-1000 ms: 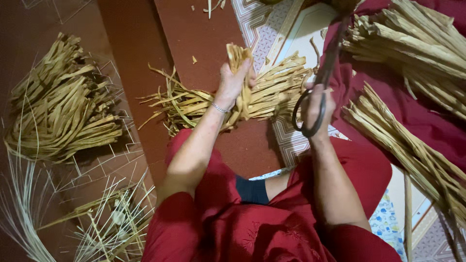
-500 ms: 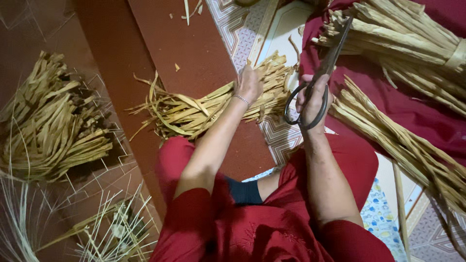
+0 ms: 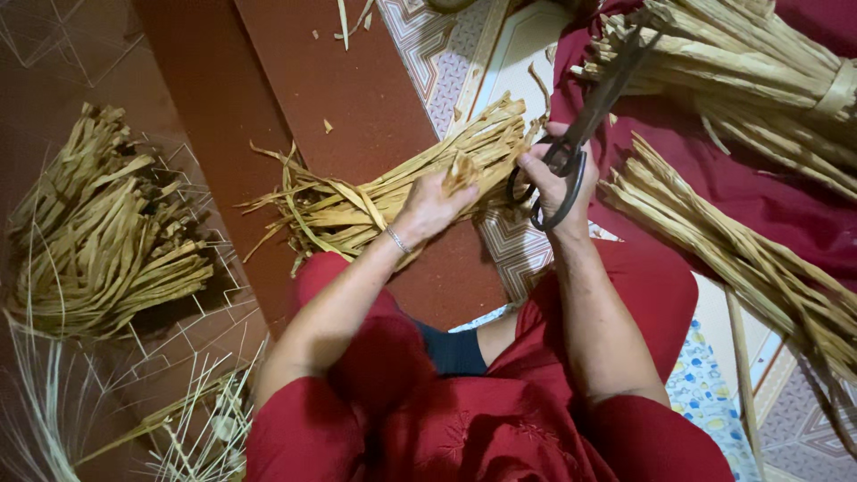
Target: The person sits on the floor and uses scissors to cut dried plant strips into shorter pieces. They repeatedly gather bundles, trim the ends, and place the cut pieces into a pile.
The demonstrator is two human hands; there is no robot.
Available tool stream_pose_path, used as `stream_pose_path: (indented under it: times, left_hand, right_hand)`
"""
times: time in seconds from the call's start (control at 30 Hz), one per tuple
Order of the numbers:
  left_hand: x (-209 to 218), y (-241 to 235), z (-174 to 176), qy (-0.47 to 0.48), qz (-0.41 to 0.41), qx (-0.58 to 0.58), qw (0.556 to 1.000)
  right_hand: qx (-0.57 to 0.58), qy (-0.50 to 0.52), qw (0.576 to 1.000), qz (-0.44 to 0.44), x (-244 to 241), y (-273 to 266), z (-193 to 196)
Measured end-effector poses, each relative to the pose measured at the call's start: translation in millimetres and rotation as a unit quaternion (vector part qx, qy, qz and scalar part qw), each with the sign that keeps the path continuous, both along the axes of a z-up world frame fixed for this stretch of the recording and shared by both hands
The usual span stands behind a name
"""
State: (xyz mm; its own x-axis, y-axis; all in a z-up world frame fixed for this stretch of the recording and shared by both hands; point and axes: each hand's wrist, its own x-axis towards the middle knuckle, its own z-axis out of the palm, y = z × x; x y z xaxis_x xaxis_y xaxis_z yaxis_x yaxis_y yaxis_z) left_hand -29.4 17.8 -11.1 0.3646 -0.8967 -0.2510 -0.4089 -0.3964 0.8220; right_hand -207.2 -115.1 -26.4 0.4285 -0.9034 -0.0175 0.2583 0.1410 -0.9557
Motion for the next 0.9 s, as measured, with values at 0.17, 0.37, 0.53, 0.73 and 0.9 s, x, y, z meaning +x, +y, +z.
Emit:
stream_pose_path:
  times: [0.17,0.37,0.53,0.73,0.9]
  left_hand:
    - [-18,-8,-10,0.056,0.061,-0.028,0.996]
    - [-26,-15,-9,0.063,0.070,-0.131,0.987]
    - [-18,-15,-20,0.311,0.105,-0.150,0.933]
    - [14,-21,-8,0.130,0.207,-0.092,0.965]
    - [25,-22,-1,0.278,0.255,-0.191,0.906]
  right_hand:
    - [-0.070,0.064,0.995,0.023,-5,6,4]
    - [-0.052,0.058,0.996,0.054,2,14,8]
    - [-0.016,0.051,0.996,0.070,5,15,4]
    - [-0.111,0.185,0.971,0.101,8,23,-11]
    - [-0.233,0.257,0.921,0.178,10,33,-11]
